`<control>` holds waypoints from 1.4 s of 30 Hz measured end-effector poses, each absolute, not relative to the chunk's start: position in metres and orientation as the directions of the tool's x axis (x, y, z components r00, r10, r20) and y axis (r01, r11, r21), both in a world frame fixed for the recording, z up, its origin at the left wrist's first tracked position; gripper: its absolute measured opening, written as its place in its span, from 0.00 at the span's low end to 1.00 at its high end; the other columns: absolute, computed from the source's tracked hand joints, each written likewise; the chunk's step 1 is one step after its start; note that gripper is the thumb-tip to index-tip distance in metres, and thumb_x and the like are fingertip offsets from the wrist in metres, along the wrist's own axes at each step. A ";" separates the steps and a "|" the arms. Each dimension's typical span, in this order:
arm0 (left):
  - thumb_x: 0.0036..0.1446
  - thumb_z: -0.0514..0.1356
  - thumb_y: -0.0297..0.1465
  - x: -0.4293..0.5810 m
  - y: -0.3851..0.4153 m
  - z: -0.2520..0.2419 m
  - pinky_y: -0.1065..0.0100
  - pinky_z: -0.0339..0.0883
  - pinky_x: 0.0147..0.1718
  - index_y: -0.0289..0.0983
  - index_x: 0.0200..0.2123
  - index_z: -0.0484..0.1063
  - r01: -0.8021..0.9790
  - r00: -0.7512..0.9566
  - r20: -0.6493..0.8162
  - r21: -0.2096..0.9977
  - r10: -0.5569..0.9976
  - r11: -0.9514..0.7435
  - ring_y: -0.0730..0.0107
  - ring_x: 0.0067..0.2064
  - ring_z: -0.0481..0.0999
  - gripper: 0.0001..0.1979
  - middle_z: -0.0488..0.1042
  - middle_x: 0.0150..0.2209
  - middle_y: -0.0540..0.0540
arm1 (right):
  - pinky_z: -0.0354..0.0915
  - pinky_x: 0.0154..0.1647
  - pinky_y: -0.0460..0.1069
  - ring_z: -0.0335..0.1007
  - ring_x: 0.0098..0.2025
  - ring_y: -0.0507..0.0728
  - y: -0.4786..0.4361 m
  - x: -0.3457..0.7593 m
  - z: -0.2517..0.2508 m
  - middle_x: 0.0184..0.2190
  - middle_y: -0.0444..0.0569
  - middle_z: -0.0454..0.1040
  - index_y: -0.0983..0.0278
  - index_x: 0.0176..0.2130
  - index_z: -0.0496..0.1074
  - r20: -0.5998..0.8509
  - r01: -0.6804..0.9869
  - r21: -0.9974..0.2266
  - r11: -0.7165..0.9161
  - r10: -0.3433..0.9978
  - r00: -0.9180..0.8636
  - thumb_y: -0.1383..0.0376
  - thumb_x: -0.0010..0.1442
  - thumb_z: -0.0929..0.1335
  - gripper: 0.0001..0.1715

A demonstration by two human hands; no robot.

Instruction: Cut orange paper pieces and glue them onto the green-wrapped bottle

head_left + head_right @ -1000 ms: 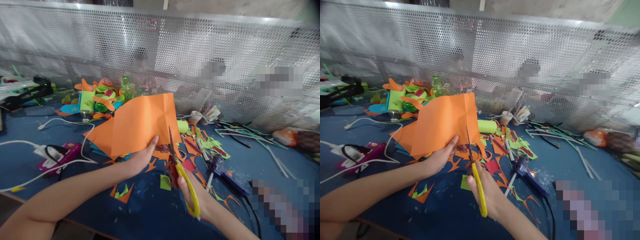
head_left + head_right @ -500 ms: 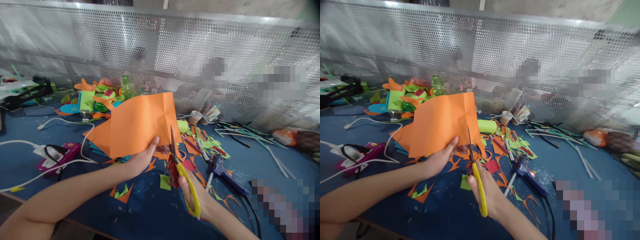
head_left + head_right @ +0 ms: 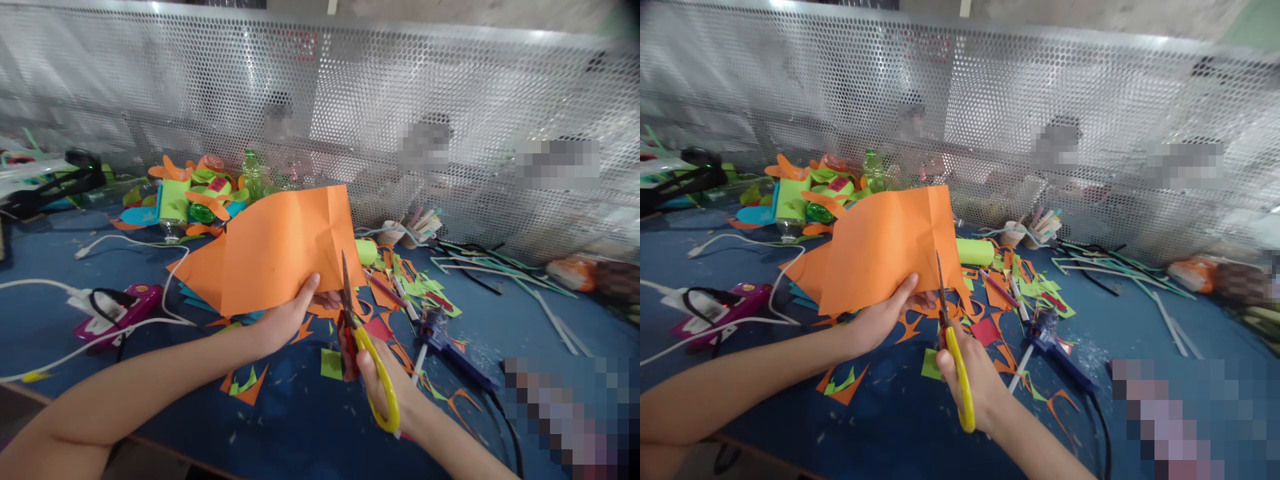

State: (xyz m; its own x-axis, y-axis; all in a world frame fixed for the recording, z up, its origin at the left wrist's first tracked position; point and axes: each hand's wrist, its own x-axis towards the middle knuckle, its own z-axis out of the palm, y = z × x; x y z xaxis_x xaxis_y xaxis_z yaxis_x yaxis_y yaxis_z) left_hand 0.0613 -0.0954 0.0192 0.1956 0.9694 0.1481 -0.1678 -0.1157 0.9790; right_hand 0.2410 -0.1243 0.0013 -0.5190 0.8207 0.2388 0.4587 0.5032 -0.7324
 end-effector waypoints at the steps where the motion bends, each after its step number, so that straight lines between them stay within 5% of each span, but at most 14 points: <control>1: 0.60 0.46 0.45 0.062 -0.096 0.019 0.65 0.64 0.48 0.38 0.32 0.74 -0.168 0.194 0.147 0.979 0.970 -0.114 0.64 0.41 0.74 0.22 0.77 0.33 0.45 | 0.60 0.21 0.47 0.61 0.19 0.51 -0.124 0.241 0.001 0.21 0.44 0.64 0.61 0.27 0.57 0.218 0.457 -0.744 0.487 0.824 -0.523 0.41 0.59 0.47 0.31; 17: 0.60 0.47 0.44 0.062 -0.097 0.019 0.64 0.64 0.47 0.38 0.34 0.74 -0.195 0.188 0.175 0.971 0.967 -0.138 0.64 0.42 0.74 0.21 0.77 0.34 0.45 | 0.61 0.17 0.45 0.57 0.16 0.49 -0.124 0.240 -0.010 0.17 0.39 0.57 0.61 0.29 0.56 0.100 0.368 -0.874 0.318 0.859 -0.503 0.38 0.56 0.50 0.31; 42: 0.61 0.46 0.44 0.062 -0.097 0.015 0.64 0.64 0.47 0.39 0.35 0.74 -0.181 0.173 0.166 0.974 0.971 -0.135 0.64 0.43 0.74 0.20 0.77 0.34 0.46 | 0.56 0.11 0.43 0.59 0.12 0.49 -0.127 0.237 -0.008 0.14 0.37 0.56 0.62 0.29 0.57 0.032 0.397 -0.885 0.244 0.882 -0.471 0.38 0.56 0.52 0.30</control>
State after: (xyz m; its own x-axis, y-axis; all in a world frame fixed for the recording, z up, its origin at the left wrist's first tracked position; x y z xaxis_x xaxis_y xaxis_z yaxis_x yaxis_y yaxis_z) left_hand 0.0617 -0.0971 0.0154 0.1732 0.9707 0.1664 -0.1808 -0.1347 0.9742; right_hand 0.2369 -0.1268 -0.0076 -0.4707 0.8817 0.0320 0.3972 0.2441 -0.8847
